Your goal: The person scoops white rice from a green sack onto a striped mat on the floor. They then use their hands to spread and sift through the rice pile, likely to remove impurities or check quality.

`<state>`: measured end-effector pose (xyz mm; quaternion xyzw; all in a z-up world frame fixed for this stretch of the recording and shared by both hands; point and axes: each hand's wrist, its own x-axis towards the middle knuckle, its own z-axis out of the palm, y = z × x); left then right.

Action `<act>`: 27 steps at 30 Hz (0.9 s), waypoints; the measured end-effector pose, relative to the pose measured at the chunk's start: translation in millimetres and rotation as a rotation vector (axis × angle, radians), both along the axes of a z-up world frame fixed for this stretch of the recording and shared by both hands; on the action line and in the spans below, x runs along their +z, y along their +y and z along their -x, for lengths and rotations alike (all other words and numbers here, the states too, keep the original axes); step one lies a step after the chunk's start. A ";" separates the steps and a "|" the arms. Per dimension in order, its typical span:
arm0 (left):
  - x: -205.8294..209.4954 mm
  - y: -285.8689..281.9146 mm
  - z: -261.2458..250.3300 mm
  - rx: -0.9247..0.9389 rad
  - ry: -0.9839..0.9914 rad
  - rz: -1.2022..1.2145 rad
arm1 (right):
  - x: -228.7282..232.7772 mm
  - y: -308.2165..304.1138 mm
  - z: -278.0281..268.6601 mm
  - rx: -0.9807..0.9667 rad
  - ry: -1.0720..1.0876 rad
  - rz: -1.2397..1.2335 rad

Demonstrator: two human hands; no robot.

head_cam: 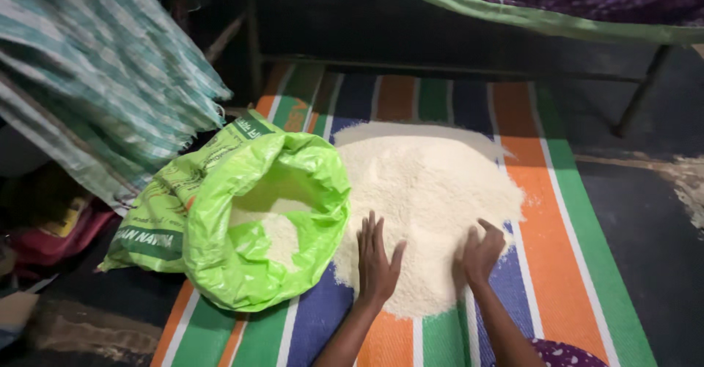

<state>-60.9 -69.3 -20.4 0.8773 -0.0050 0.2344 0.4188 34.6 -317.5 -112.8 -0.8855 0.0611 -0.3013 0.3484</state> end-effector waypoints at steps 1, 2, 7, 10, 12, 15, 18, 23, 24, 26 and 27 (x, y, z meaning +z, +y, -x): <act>-7.7 -3.1 7.7 -0.034 0.053 -0.035 | -11.4 -9.3 9.0 -0.066 0.039 -0.012; -15.5 -4.4 14.6 -0.069 0.104 -0.069 | -20.0 -15.1 20.9 -0.086 0.073 0.000; -54.0 -4.5 34.1 -0.088 0.226 -0.271 | -21.3 -8.6 70.0 0.008 0.118 0.038; -71.5 -5.6 36.7 -0.048 0.133 -0.351 | -14.4 12.7 74.9 0.069 0.108 0.098; -76.9 -6.2 35.4 -0.038 0.122 -0.377 | -10.2 30.1 83.0 0.048 0.116 0.054; -79.8 -6.7 33.9 -0.024 0.129 -0.412 | -1.7 59.8 91.5 0.016 0.130 -0.016; -80.0 -6.9 34.5 -0.022 0.136 -0.409 | 9.1 85.3 86.9 -0.070 0.159 -0.159; -83.5 -2.9 34.6 -0.048 0.174 -0.415 | 25.0 116.4 67.0 -0.145 0.146 -0.419; -85.1 -1.6 34.1 -0.056 0.187 -0.417 | 28.8 123.2 57.8 -0.160 0.126 -0.423; -88.7 -0.6 34.1 -0.036 0.172 -0.403 | 39.8 137.4 43.8 -0.143 0.087 -0.436; -90.1 -0.9 34.0 -0.026 0.166 -0.397 | 47.3 146.1 37.3 -0.110 0.067 -0.445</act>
